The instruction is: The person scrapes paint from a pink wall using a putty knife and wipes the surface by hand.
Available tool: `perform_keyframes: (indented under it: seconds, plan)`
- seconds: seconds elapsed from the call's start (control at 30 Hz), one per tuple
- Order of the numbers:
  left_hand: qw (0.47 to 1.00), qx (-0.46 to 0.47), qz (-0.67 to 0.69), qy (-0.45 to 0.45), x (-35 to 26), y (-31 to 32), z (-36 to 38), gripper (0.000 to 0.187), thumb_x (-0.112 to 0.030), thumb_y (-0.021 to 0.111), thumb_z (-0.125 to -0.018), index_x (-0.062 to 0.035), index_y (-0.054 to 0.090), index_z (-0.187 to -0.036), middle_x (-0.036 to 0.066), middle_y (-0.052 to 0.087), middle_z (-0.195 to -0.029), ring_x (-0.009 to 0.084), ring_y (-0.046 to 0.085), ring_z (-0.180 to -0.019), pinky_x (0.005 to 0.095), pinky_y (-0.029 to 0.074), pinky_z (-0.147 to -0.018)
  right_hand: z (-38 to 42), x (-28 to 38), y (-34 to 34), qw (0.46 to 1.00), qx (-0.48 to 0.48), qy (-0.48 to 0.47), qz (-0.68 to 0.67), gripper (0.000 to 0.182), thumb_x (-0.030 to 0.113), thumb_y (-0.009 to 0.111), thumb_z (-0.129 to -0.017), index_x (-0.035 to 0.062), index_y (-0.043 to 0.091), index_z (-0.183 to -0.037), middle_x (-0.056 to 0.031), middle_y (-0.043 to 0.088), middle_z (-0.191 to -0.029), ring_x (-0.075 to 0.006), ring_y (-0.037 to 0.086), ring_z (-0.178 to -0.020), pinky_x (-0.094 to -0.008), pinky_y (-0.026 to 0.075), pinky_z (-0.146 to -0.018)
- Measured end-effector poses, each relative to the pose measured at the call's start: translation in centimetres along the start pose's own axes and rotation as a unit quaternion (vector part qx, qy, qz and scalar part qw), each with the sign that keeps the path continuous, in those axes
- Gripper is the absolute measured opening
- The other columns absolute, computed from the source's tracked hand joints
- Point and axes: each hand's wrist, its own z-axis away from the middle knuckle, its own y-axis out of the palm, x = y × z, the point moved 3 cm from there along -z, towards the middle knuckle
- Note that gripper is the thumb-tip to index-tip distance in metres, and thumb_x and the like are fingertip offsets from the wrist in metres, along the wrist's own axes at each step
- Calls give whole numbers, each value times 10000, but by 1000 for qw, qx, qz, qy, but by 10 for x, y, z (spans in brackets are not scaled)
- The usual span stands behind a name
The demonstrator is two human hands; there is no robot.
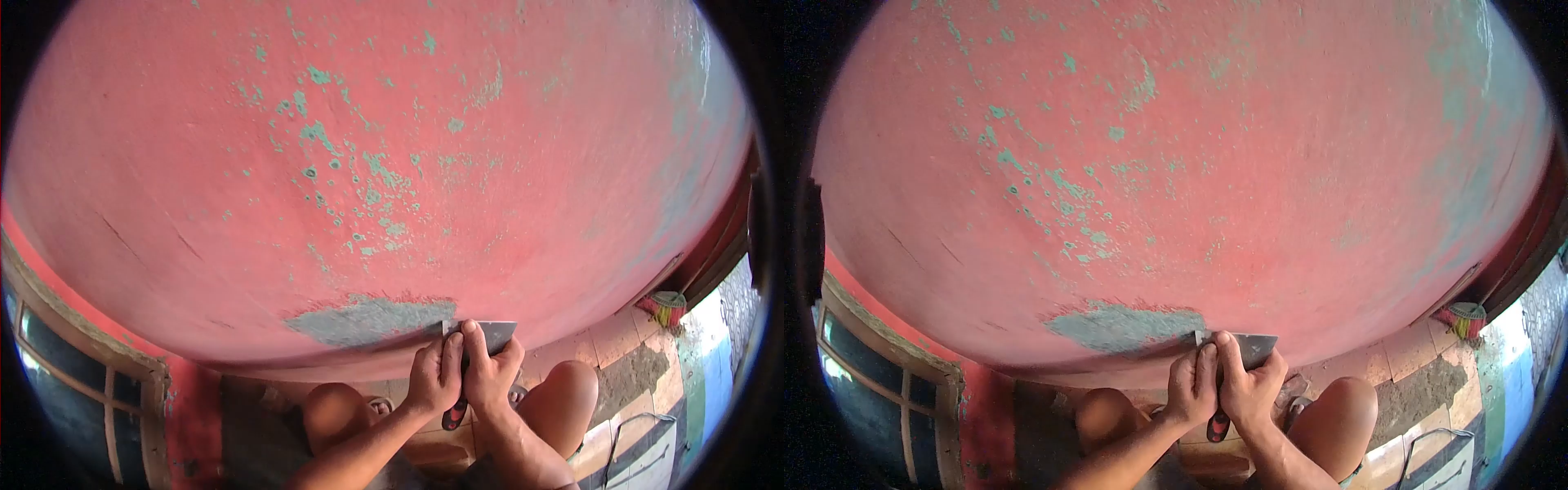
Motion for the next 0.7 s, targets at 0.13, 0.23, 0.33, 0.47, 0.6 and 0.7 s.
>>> perform_keyframes:
  seconds: [0.13, 0.23, 0.33, 0.47, 0.6, 0.7]
  plan:
    - [1000, 13, -13, -1, 20, 4, 8, 326, -223, 448, -1055, 44, 605, -952, 202, 611, -718, 250, 652, -681, 377, 462, -599, 7, -22, -5, 999, -11, 31, 9, 282, 192, 735, -904, -54, 665, -785, -1, 638, -680, -57, 522, -639, -260, 451, -568]
    - [1000, 8, 16, -23, 14, 5, 9, 323, -233, 450, -1058, 44, 607, -1001, 196, 635, -762, 182, 640, -729, 354, 481, -646, 5, -17, -4, 999, -1, 43, -12, 294, 203, 732, -907, -48, 663, -771, 6, 630, -675, -57, 515, -633, -257, 443, -563]
    - [997, 30, 33, -58, 3, 4, 9, 319, -238, 461, -1058, 40, 607, -1000, 142, 620, -727, 123, 566, -694, 341, 457, -620, 1, -3, -8, 1000, 14, 26, 10, 287, 217, 725, -915, -43, 671, -803, 12, 636, -706, -60, 533, -648, -254, 448, -573]
    - [998, 38, -8, 55, -6, -10, 15, 281, -163, 439, -1033, 26, 601, -901, 74, 585, -697, 132, 540, -650, 308, 455, -602, 5, 9, -21, 995, -19, 62, -70, 282, 247, 728, -919, -24, 674, -862, -8, 661, -777, -76, 566, -678, -260, 470, -604]
    - [921, -164, -187, 300, -35, -39, 23, 212, -178, 560, -940, 17, 619, -999, 235, 618, -1096, 347, 603, -960, 459, 477, -864, -5, 15, -53, 978, -69, 75, -181, 305, 324, 691, -950, 24, 643, -923, -6, 631, -817, -77, 559, -690, -247, 451, -611]
    - [846, -218, -371, 316, -54, -43, 6, 444, -309, 646, -914, -6, 578, -1231, 288, 414, -1403, 469, 427, -1227, 601, 322, -1038, -14, 23, -74, 961, -122, 118, -219, 347, 389, 628, -979, 43, 615, -966, -24, 607, -783, -114, 574, -645, -263, 461, -587]
